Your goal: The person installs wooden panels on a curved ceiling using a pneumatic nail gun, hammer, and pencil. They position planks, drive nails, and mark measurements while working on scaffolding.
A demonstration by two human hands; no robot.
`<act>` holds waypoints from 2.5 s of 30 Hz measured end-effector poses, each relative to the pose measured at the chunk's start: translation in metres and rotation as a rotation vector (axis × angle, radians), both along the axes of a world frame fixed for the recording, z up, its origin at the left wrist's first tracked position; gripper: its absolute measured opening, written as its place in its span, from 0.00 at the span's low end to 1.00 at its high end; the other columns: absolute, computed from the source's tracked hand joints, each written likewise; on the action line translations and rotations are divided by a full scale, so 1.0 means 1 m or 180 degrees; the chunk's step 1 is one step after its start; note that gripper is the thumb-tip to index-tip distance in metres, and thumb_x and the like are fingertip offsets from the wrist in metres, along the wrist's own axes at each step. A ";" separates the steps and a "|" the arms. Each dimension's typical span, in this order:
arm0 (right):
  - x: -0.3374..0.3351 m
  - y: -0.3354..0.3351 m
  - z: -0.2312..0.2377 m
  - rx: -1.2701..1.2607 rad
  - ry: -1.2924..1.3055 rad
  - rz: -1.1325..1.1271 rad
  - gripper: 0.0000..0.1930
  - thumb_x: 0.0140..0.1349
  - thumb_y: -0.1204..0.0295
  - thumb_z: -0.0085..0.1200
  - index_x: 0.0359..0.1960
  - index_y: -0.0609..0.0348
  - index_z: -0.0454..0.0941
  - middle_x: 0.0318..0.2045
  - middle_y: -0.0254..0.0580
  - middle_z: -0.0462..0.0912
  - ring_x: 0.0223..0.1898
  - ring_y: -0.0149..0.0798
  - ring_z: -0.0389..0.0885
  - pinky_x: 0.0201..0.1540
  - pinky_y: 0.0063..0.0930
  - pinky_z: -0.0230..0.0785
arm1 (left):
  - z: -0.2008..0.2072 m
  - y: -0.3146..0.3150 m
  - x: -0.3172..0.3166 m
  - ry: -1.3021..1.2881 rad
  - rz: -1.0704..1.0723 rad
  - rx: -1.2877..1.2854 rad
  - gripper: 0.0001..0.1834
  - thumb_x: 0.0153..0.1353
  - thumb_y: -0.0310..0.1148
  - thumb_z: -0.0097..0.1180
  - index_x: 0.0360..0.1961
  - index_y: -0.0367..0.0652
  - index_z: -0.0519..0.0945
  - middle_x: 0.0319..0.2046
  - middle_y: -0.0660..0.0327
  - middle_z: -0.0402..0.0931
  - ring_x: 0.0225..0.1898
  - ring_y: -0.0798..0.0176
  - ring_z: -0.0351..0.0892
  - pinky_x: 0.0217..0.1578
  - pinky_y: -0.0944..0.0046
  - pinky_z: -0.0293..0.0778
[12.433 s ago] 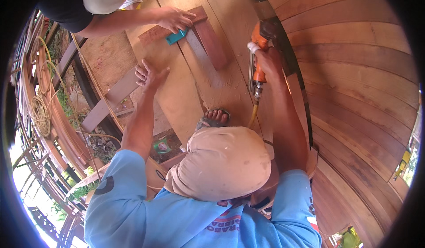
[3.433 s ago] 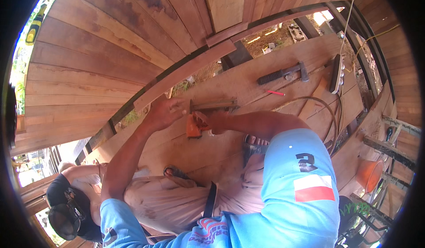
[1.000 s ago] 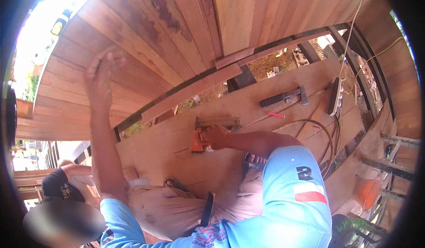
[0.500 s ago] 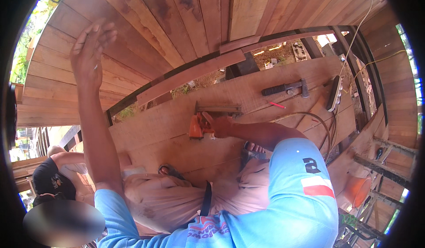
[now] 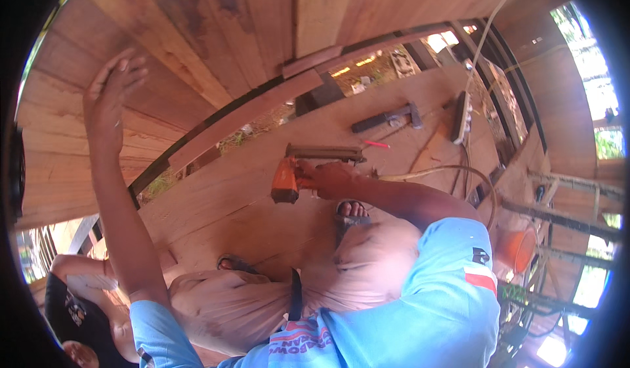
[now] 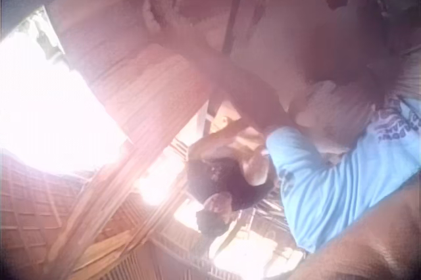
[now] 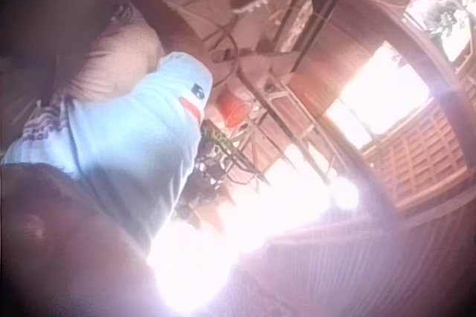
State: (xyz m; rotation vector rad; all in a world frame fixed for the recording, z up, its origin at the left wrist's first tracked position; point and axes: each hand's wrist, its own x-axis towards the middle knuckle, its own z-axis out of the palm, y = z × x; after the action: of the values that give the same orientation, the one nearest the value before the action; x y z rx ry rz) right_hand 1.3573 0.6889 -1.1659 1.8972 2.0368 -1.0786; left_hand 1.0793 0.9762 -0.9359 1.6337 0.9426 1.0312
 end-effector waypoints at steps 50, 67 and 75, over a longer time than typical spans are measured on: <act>0.125 -0.196 0.173 -0.0431 0.0496 -0.2985 0.26 0.59 0.66 0.57 0.60 0.60 0.77 0.51 0.53 0.85 0.54 0.51 0.83 0.57 0.39 0.75 | 0.059 -0.103 0.042 0.1413 -0.0324 -0.2166 0.19 0.62 0.38 0.69 0.50 0.38 0.84 0.45 0.61 0.85 0.48 0.67 0.82 0.53 0.65 0.75; 0.094 -0.363 0.360 -0.0927 0.2290 -0.7134 0.14 0.69 0.70 0.52 0.54 0.55 0.80 0.31 0.37 0.83 0.23 0.31 0.81 0.21 0.25 0.71 | 0.346 -0.099 0.486 0.1633 -0.2657 -0.0474 0.28 0.67 0.46 0.61 0.58 0.33 0.79 0.56 0.46 0.81 0.58 0.57 0.81 0.59 0.61 0.74; 0.066 -0.311 0.405 -0.0405 0.2451 -0.7751 0.11 0.68 0.72 0.52 0.50 0.55 0.80 0.31 0.35 0.83 0.26 0.28 0.82 0.22 0.21 0.70 | 0.363 -0.017 0.709 0.2025 -0.2247 0.0786 0.27 0.63 0.45 0.57 0.55 0.35 0.81 0.54 0.45 0.81 0.58 0.47 0.79 0.60 0.52 0.73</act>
State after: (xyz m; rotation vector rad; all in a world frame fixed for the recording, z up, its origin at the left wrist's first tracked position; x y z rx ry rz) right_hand 1.4234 0.3783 -0.7614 3.2527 -1.7609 -1.8251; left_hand 1.7887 0.9594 -0.5730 2.3281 0.5369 0.1345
